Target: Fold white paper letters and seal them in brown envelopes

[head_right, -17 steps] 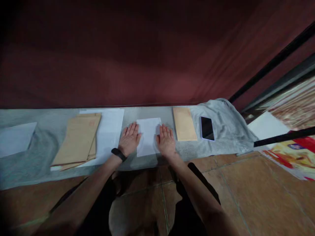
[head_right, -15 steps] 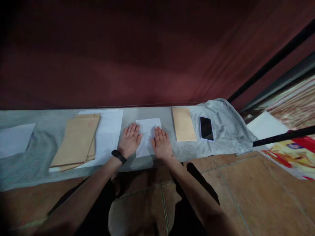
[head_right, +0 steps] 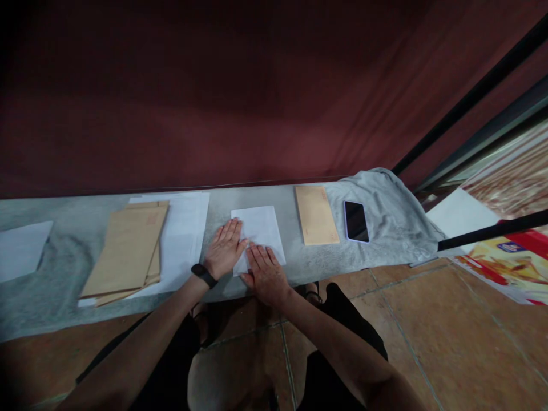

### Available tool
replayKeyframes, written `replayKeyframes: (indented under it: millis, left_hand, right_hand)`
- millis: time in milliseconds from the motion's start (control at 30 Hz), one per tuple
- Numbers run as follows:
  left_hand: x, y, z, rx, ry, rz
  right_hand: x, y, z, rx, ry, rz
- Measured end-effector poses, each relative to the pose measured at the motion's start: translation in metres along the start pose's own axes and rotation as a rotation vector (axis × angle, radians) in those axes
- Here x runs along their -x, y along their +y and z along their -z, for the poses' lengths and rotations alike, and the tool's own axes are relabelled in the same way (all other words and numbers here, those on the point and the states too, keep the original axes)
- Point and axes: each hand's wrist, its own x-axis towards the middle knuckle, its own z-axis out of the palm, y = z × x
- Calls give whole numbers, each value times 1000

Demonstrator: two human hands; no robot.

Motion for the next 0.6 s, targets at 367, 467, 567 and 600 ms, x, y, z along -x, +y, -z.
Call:
replayKeyframes:
  millis: [367,467,567,600]
  left_hand:
    - [-50,-16,21,507,62,457]
    - [-56,-19,16,616,89,530]
    - [-58,-20,11,710,88,532]
    - [-57,-20,11,744,78,532]
  right_hand:
    - [1,0,10,-16,-11,-24]
    - [0,0,10,-21,-15,-18]
    - [-2,0,10,-28,-16,-26]
    - [-3,0,12,-33,-17,-32]
